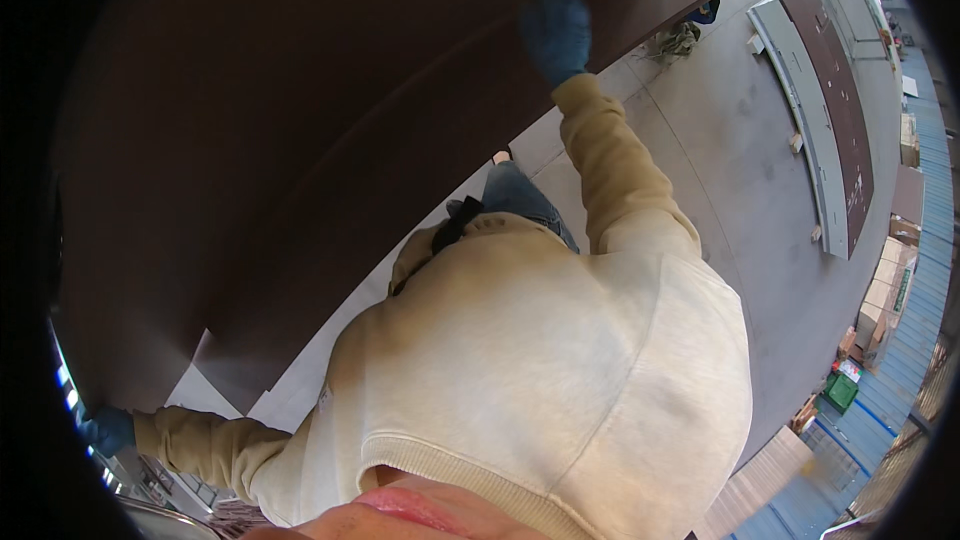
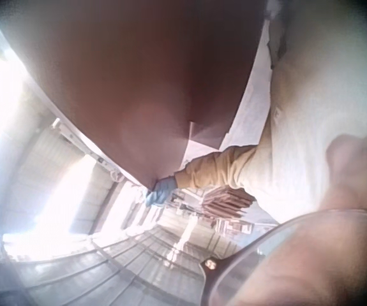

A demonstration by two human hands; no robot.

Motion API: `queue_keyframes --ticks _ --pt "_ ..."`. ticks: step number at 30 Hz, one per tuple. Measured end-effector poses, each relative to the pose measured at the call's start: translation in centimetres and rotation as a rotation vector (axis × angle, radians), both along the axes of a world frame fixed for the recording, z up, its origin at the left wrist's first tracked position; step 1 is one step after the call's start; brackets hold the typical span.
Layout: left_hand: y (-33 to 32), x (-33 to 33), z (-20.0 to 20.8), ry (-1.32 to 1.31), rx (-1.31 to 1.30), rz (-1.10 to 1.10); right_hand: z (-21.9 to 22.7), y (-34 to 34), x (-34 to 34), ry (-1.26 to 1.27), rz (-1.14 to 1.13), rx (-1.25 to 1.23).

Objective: The person lifts and positions a large wood panel, then uses a utility knife to scrape its surface. The person wipes the panel with a cloth, marks a line with a marker, and wipes again. The panel remains on the workbench throughout.

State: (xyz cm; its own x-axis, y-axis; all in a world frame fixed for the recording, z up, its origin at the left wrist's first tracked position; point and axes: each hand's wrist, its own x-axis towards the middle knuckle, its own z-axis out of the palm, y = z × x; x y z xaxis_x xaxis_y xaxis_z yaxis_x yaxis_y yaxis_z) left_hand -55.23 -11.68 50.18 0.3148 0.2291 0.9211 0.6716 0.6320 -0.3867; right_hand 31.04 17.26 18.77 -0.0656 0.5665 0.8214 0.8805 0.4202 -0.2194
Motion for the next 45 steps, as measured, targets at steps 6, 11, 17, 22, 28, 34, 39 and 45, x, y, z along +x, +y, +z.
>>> queue_keyframes --ticks 6,11,17,22,28,34,39,45 --pt "-0.5 3.9 -0.8 -0.022 -0.055 -0.073 -11.0 0.4 -3.1 -0.233 -0.090 -0.714" --pt "2.1 8.4 -4.7 -0.111 -0.108 -0.191 -16.2 -15.6 -9.8 -0.743 0.921 -0.666" --pt "1.5 12.6 -6.0 -0.150 -0.134 -0.289 -1.4 -12.9 -7.9 0.215 0.579 -0.615" --pt "2.0 15.6 -8.6 -0.196 -0.125 -0.406 10.1 -5.2 2.4 1.305 0.523 -0.337" --pt "-3.7 17.7 -8.5 -0.179 -0.085 -0.492 22.3 -7.3 4.9 1.423 0.508 -0.548" --pt "-11.8 18.4 -7.9 -0.145 -0.089 -0.556 25.4 -11.9 5.4 1.562 0.419 -0.641" --pt "-16.9 18.7 -10.2 -0.149 -0.120 -0.629 24.4 -17.3 9.7 1.617 0.798 -0.703" --pt "-21.6 22.4 -13.0 -0.013 -0.101 -0.639 21.7 -21.0 13.0 1.845 0.587 -0.827"
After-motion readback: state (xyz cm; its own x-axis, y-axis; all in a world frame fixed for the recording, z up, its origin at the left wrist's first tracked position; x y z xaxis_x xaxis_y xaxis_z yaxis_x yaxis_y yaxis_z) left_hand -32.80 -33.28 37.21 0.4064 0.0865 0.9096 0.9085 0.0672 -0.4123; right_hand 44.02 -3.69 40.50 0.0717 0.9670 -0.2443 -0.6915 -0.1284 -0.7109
